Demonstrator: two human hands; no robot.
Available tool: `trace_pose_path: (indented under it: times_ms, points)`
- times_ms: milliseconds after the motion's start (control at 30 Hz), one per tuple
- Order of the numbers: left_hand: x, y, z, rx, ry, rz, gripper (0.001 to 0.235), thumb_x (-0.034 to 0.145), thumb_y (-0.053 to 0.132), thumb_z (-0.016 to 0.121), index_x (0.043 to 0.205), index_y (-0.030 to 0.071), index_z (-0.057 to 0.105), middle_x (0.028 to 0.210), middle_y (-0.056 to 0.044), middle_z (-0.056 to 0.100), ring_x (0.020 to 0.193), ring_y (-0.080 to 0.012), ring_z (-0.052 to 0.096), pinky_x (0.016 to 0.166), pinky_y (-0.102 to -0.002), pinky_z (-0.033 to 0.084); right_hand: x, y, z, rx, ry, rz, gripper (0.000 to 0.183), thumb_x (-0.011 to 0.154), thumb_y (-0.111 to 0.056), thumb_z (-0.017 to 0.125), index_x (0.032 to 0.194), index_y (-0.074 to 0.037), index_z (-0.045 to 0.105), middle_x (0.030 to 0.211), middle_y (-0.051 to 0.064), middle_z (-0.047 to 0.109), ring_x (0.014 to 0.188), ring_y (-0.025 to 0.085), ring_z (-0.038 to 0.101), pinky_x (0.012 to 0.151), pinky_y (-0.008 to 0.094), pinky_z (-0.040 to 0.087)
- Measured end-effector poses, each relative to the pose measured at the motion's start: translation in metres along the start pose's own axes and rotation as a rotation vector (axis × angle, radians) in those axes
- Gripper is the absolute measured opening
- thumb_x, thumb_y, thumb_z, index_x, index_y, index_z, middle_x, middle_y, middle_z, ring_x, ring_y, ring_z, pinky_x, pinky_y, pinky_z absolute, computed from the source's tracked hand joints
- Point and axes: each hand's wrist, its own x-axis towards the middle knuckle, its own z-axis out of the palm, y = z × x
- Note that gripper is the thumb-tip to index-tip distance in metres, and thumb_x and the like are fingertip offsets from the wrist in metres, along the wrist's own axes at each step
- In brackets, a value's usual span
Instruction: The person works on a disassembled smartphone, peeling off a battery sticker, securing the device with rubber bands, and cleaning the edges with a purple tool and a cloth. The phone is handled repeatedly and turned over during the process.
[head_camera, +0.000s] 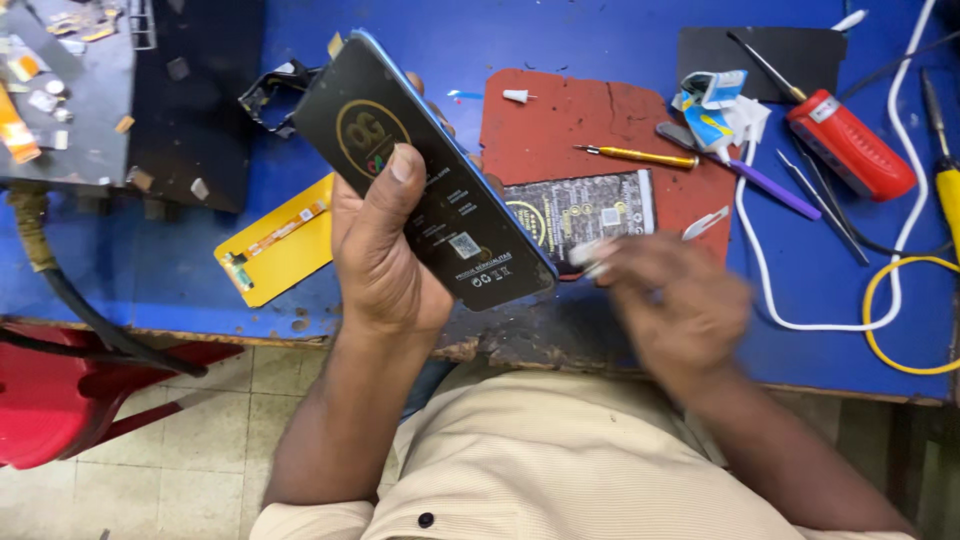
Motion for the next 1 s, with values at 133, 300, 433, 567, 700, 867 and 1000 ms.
trace_pose_path:
  times_ms: [133,300,433,567,700,867,1000]
  points:
    - [-0.001,0.001,-0.006,-0.074,-0.035,-0.033,0.036,0.107,0.006,0.071,0.138,-0.001,0.054,0.115,-0.011,0.068,0.099,-0.0212,0.072,0.087,-0.040,0.062,0.012,0.028,-0.025,0.033,0.115,0.180,0.020,0.098,0.005,0.075,0.113,-0.006,0.065,0.108,0.008,0.074,0.090,0.017,0.072,0.078,0.025,0.058]
    - [-0.004,0.000,-0.010,-0.045,-0.005,0.002,0.035,0.108,0.005,0.070,0.139,-0.001,0.055,0.113,-0.011,0.068,0.099,-0.0196,0.072,0.089,-0.038,0.062,0.035,0.027,-0.045,-0.487,-0.057,-0.062,0.013,0.094,0.003,0.079,0.103,-0.004,0.072,0.105,0.012,0.074,0.088,0.025,0.073,0.077,0.029,0.058]
    - [-0.003,-0.005,-0.008,-0.042,0.028,0.038,0.032,0.109,0.005,0.068,0.138,0.001,0.055,0.111,-0.009,0.069,0.096,-0.0184,0.072,0.086,-0.038,0.062,0.042,0.014,-0.050,-0.652,0.018,-0.192,0.012,0.090,-0.001,0.084,0.099,-0.002,0.076,0.107,0.013,0.076,0.091,0.030,0.072,0.081,0.036,0.057]
    - [0.000,-0.011,-0.003,-0.012,0.089,0.045,0.028,0.109,0.006,0.068,0.135,0.001,0.055,0.108,-0.008,0.069,0.093,-0.0179,0.071,0.086,-0.035,0.061,0.025,-0.001,-0.029,-0.009,-0.091,0.373,0.017,0.091,-0.008,0.083,0.107,-0.005,0.080,0.091,0.008,0.078,0.071,0.014,0.067,0.066,0.027,0.050]
    - [-0.002,-0.017,0.001,0.009,0.174,0.059,0.033,0.108,0.005,0.067,0.139,0.003,0.056,0.109,-0.006,0.068,0.095,-0.0138,0.069,0.088,-0.031,0.059,0.011,-0.006,0.005,0.743,-0.327,0.349,0.027,0.091,-0.006,0.078,0.114,0.005,0.071,0.105,0.010,0.076,0.094,0.013,0.072,0.084,0.026,0.060]
    - [-0.003,-0.011,0.000,0.048,0.151,0.084,0.027,0.109,0.006,0.067,0.133,0.001,0.056,0.106,-0.006,0.067,0.093,-0.0145,0.068,0.086,-0.032,0.058,0.010,-0.008,0.021,0.857,-0.309,0.567,0.012,0.096,-0.003,0.074,0.103,0.007,0.072,0.093,0.013,0.077,0.083,0.015,0.074,0.076,0.027,0.062]
    - [-0.002,-0.001,-0.006,0.096,0.130,0.123,0.029,0.109,0.006,0.068,0.135,0.001,0.056,0.107,-0.006,0.067,0.093,-0.0157,0.067,0.086,-0.032,0.058,0.012,-0.003,0.013,0.883,-0.282,0.693,0.015,0.095,-0.001,0.071,0.107,0.008,0.073,0.094,0.015,0.077,0.082,0.018,0.075,0.075,0.030,0.064]
